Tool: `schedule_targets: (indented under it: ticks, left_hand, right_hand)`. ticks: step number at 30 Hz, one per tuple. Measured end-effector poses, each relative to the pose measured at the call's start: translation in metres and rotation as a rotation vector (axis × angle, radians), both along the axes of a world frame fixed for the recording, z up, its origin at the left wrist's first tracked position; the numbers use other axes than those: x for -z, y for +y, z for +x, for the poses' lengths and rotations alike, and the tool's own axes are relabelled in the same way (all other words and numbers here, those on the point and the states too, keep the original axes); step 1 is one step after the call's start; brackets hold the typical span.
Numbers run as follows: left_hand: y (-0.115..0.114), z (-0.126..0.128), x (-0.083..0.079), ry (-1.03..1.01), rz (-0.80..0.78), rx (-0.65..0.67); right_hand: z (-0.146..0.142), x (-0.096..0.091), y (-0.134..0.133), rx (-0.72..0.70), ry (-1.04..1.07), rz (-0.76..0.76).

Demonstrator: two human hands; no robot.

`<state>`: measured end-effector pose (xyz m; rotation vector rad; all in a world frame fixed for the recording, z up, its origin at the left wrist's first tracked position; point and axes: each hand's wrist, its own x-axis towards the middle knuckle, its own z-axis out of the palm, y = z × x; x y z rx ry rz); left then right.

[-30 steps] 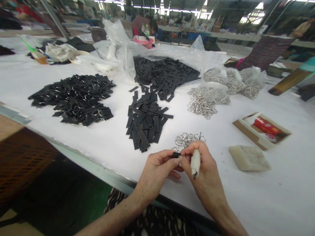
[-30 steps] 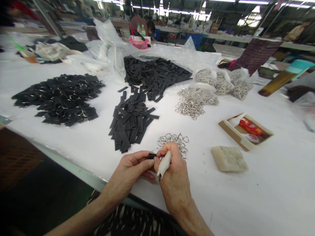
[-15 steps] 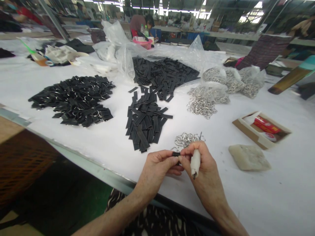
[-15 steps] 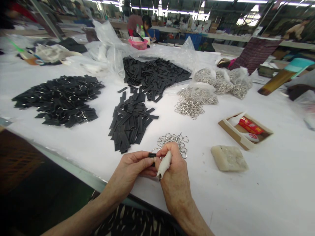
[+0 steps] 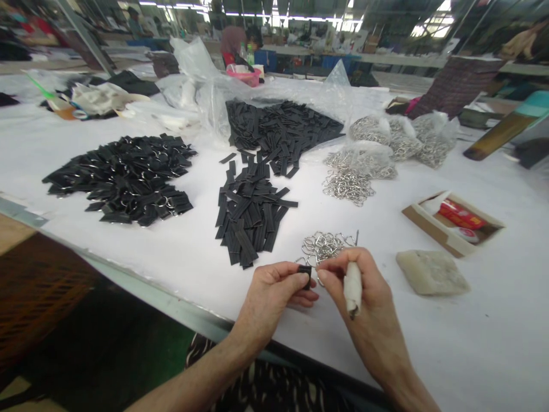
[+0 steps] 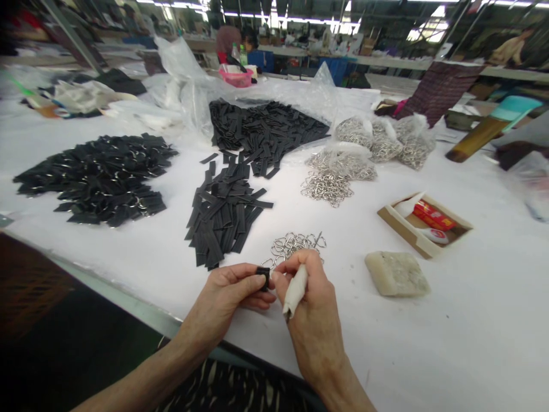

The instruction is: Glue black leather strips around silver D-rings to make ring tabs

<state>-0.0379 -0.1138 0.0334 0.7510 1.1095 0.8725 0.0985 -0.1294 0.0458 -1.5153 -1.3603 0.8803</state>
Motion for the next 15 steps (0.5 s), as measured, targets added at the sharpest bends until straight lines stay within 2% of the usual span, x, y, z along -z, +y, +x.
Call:
schedule_targets:
  ticks: [7, 9, 12, 15]
  left_hand:
    - [0.005, 0.003, -0.003, 0.062, -0.023, 0.038]
    - [0.006, 0.005, -0.003, 0.063, -0.012, 0.054]
    - [0.007, 0.009, -0.004, 0.074, -0.01, 0.078]
    - [0.009, 0.015, -0.005, 0.08, -0.007, 0.111]
  right_hand:
    - [0.069, -0.014, -0.019, 0.096, -0.179, 0.126]
    - [0.088, -0.015, -0.027, 0.153, -0.189, 0.119]
    - [0.107, -0.014, -0.036, 0.352, -0.208, 0.085]
    - [0.118, -0.01, -0.039, 0.569, -0.13, 0.101]
